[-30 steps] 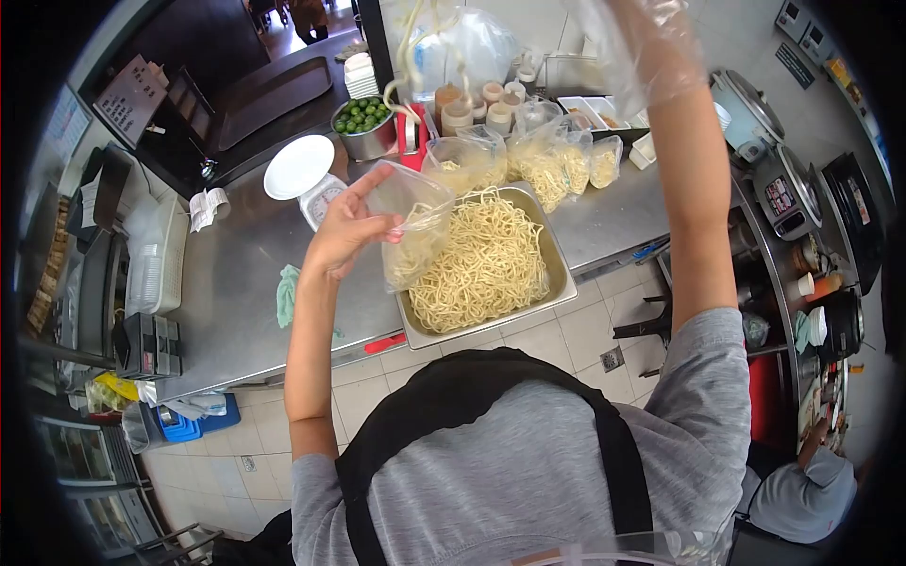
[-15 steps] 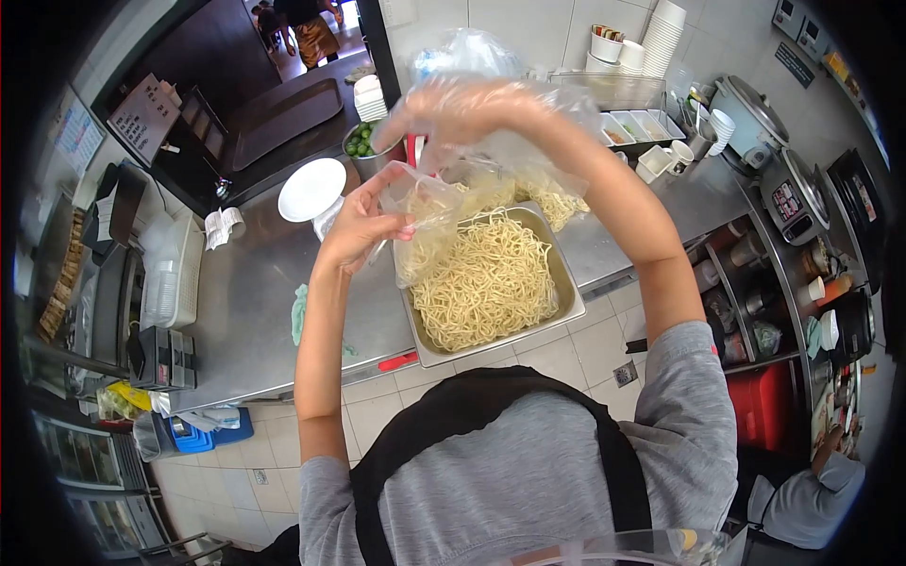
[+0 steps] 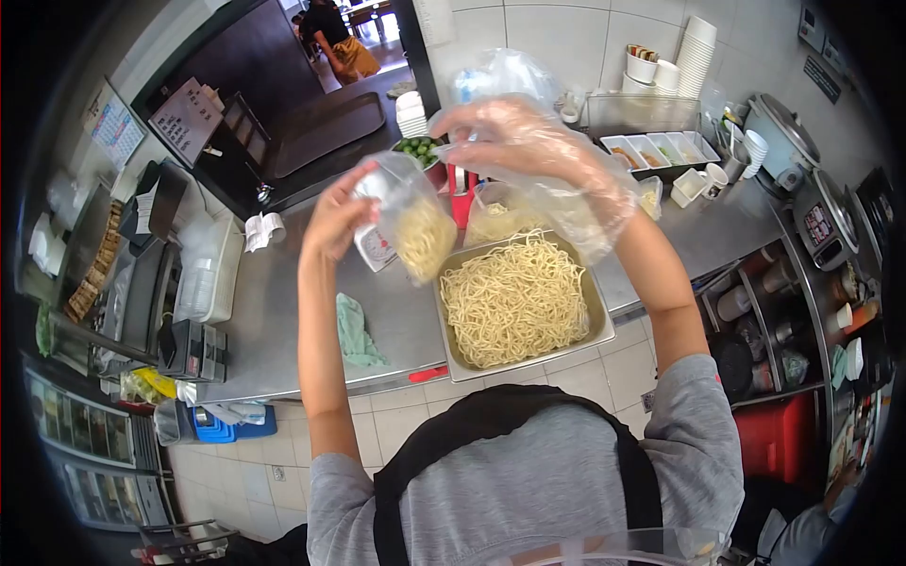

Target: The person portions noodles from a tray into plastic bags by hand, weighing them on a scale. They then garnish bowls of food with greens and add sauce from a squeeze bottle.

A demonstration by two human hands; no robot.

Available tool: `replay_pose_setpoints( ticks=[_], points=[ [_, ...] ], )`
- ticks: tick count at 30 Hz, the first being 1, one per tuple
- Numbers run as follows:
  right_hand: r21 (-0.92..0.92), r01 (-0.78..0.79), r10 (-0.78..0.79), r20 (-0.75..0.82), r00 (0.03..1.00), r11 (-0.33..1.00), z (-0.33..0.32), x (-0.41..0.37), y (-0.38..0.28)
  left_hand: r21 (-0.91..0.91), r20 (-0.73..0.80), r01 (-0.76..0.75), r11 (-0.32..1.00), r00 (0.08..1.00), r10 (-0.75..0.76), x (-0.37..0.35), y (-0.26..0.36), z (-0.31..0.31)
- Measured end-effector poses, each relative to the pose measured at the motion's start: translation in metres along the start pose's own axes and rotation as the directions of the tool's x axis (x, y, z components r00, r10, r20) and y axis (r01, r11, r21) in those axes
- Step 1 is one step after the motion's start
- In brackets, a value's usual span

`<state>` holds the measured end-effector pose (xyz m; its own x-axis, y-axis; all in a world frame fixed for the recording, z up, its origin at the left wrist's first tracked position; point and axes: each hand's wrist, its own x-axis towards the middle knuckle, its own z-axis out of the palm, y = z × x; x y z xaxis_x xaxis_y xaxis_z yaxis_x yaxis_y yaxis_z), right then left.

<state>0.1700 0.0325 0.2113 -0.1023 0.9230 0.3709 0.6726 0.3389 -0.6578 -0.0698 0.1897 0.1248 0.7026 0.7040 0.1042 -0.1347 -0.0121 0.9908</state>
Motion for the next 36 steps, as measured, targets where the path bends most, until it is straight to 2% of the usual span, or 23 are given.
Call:
replay_pose_setpoints(
  ticks=[2, 5, 7, 8, 11, 12, 14, 15, 17, 19, 21, 23, 24, 27, 29, 31, 32, 33, 36],
  points=[
    [0.212, -0.124, 0.123, 0.020, 0.992, 0.969, 0.001, -0.019, -0.001, 0.048, -0.093, -0.054, 0.997, 0.994, 0.058, 0.016, 0.011, -0.026],
    [-0.047, 0.222, -0.223, -0.029, 0.974, 0.974, -0.001, -0.047, 0.014, 0.171, -0.230, -0.083, 0.982, 0.966, 0.122, 0.039, 0.019, -0.052],
    [0.159, 0.097, -0.094, -0.026, 0.995, 0.983, 0.008, -0.064, 0.024, 0.296, -0.297, -0.076, 0.952, 0.940, 0.167, 0.055, 0.012, -0.063],
    [0.259, 0.031, -0.028, -0.013, 1.000, 0.965, 0.012, -0.072, 0.029, 0.332, -0.291, -0.127, 0.935, 0.929, 0.229, 0.062, 0.007, -0.063],
    [0.336, -0.112, 0.106, 0.037, 0.994, 0.935, 0.015, -0.091, 0.038, 0.408, -0.261, -0.080, 0.910, 0.944, 0.200, 0.077, 0.001, -0.066],
    [0.280, -0.110, 0.116, -0.003, 0.993, 0.954, 0.018, -0.096, 0.048, 0.337, -0.241, -0.076, 0.939, 0.957, 0.164, 0.078, 0.002, -0.069],
    [0.375, -0.168, 0.192, -0.028, 0.981, 0.912, 0.012, -0.109, 0.040, 0.190, -0.194, -0.059, 0.980, 0.976, 0.096, 0.079, 0.011, -0.081],
    [0.422, -0.193, 0.230, -0.037, 0.973, 0.886, 0.010, -0.116, 0.037, 0.173, -0.217, -0.038, 0.984, 0.973, 0.076, 0.079, 0.015, -0.086],
    [0.466, -0.217, 0.282, -0.074, 0.957, 0.858, 0.012, -0.127, 0.039, 0.014, -0.232, -0.101, 0.995, 0.967, 0.101, 0.084, 0.027, -0.113],
    [0.486, -0.242, 0.321, -0.084, 0.943, 0.840, 0.013, -0.135, 0.042, -0.021, -0.252, -0.139, 0.990, 0.959, 0.129, 0.090, 0.035, -0.129],
    [0.485, -0.276, 0.352, -0.070, 0.934, 0.830, 0.018, -0.141, 0.048, 0.047, -0.299, -0.168, 0.985, 0.938, 0.174, 0.098, 0.041, -0.138],
    [0.533, -0.283, 0.366, -0.053, 0.929, 0.797, 0.022, -0.146, 0.051, 0.224, -0.354, -0.143, 0.964, 0.910, 0.218, 0.104, 0.043, -0.137],
    [0.557, -0.286, 0.371, -0.043, 0.928, 0.780, 0.024, -0.149, 0.052, 0.329, -0.332, -0.140, 0.934, 0.908, 0.253, 0.107, 0.040, -0.136],
    [0.602, -0.277, 0.393, -0.067, 0.917, 0.749, 0.034, -0.159, 0.060, 0.625, -0.256, -0.135, 0.769, 0.895, 0.366, 0.122, 0.008, -0.147],
    [0.604, -0.293, 0.407, -0.057, 0.912, 0.741, 0.035, -0.162, 0.058, 0.767, -0.152, -0.204, 0.608, 0.864, 0.481, 0.119, -0.018, -0.138],
    [0.611, -0.306, 0.422, -0.052, 0.905, 0.731, 0.037, -0.165, 0.057, 0.800, -0.081, -0.224, 0.556, 0.878, 0.471, 0.115, -0.043, -0.127],
    [0.616, -0.310, 0.430, -0.052, 0.901, 0.724, 0.038, -0.167, 0.057, 0.827, -0.067, -0.184, 0.532, 0.907, 0.416, 0.110, -0.054, -0.119],
    [0.622, -0.315, 0.438, -0.050, 0.898, 0.717, 0.040, -0.169, 0.057, 0.762, -0.072, -0.185, 0.620, 0.928, 0.366, 0.109, -0.068, -0.116],
    [0.680, -0.306, 0.460, -0.052, 0.886, 0.666, 0.043, -0.175, 0.058, 0.745, -0.045, -0.210, 0.633, 0.931, 0.361, 0.094, -0.084, -0.096]
  ],
)
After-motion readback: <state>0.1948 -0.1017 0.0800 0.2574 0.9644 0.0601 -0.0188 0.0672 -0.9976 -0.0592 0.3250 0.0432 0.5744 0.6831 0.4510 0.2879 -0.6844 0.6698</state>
